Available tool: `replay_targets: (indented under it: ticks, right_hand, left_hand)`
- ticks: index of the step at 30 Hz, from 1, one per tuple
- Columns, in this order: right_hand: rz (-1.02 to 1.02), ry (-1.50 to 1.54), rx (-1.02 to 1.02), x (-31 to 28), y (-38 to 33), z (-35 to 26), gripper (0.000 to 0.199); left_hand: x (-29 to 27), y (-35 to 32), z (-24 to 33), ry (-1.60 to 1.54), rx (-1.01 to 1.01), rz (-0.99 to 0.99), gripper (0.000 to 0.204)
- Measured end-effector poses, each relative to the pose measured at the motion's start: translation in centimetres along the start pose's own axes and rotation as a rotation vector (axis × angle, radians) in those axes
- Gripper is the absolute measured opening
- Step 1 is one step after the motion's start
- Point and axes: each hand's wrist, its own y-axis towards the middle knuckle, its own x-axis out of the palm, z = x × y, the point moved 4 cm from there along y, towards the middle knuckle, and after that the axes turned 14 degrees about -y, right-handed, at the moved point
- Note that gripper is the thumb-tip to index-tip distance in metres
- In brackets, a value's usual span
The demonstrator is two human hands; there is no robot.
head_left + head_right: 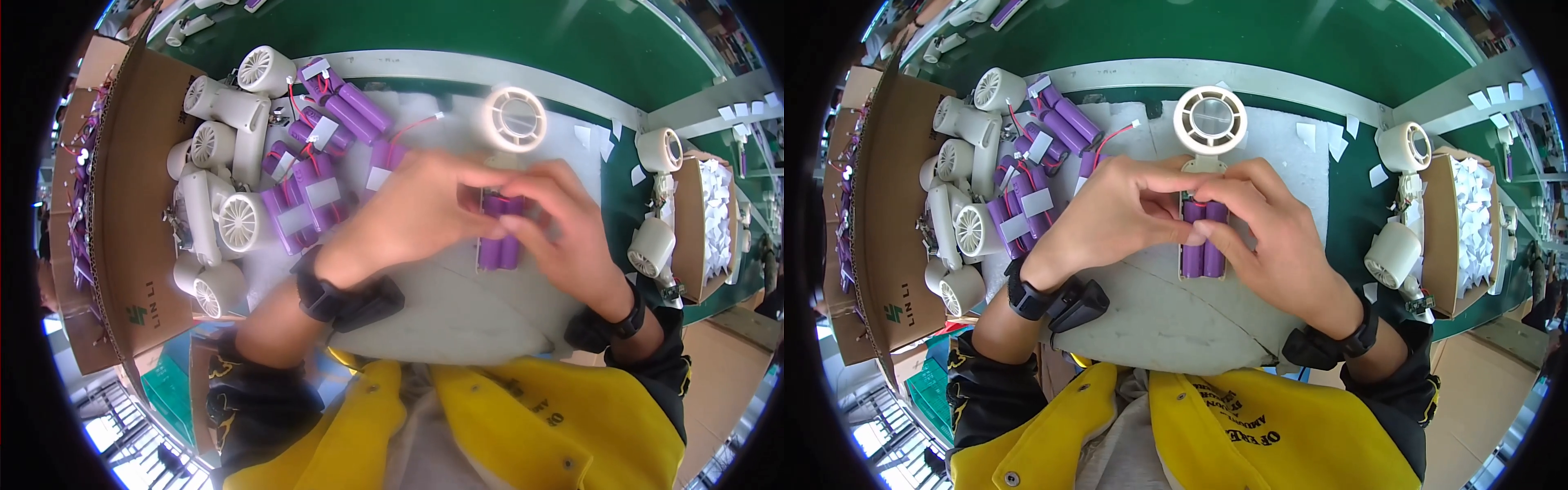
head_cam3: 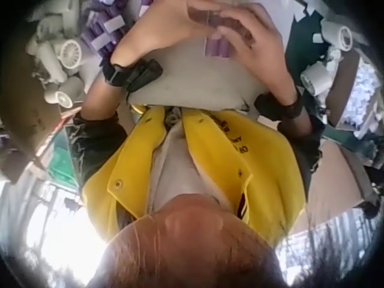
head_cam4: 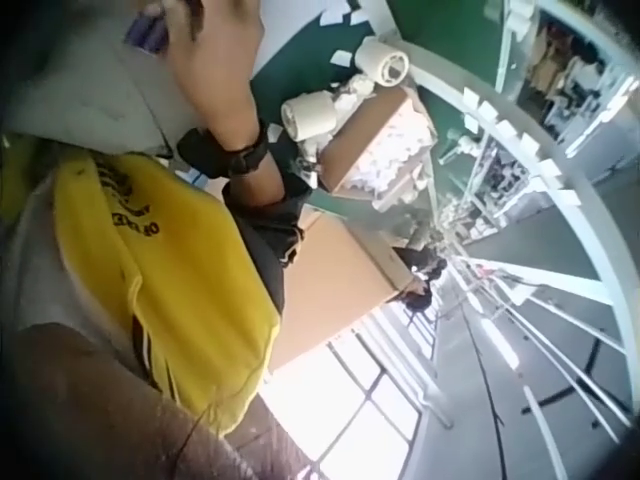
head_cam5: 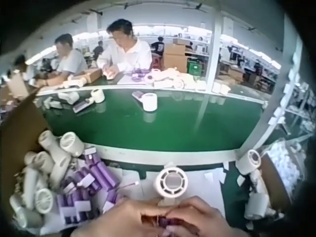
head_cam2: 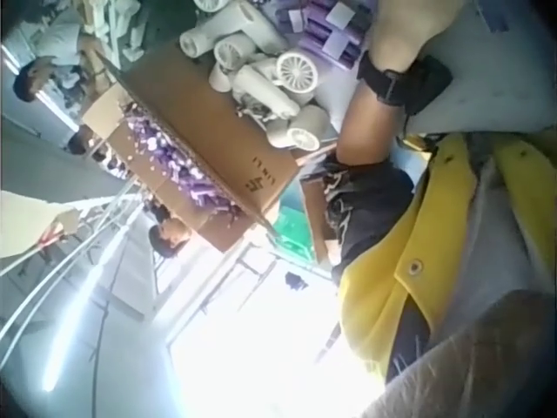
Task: The person reaches into a box to retrieve batteries, places them on the table, and connects a battery to a circuit board. They then insert the batteries and the circuit board into a white fan housing, repeating the process.
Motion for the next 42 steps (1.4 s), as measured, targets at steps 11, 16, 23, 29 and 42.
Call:
replay_targets:
  ticks: [11,16,23,29,42]
  right_hand:
    - [-0.088,-0.321,-0.155,-1.4,-0.2,-2.0,0.04]
    - [-0.092,-0.42,-0.007,-0.8,-1.6,-3.4,0.052]
    - [0.304,-0.617,0.068,-1.8,0.2,0.5,0.05]
    - [0.283,-0.584,0.074,-4.8,0.2,1.1,0.046]
    - [-0.015,-0.825,0.399,-14.0,-2.1,13.7,0.062]
  left_hand:
    - [0.4,-0.2,0.0,0.088,0.237,0.016,0.05]
    - [0.3,0.1,0.7,0.249,0.401,0.092,0.041]
    - [-1.3,-1.4,3.4,0.651,0.666,0.591,0.03]
    - [-2.9,-0.7,0.2,0.99,0.408,0.594,0.023]
    - [-0.2,-1.4,2.6,0.169,0.882,0.285,0.01]
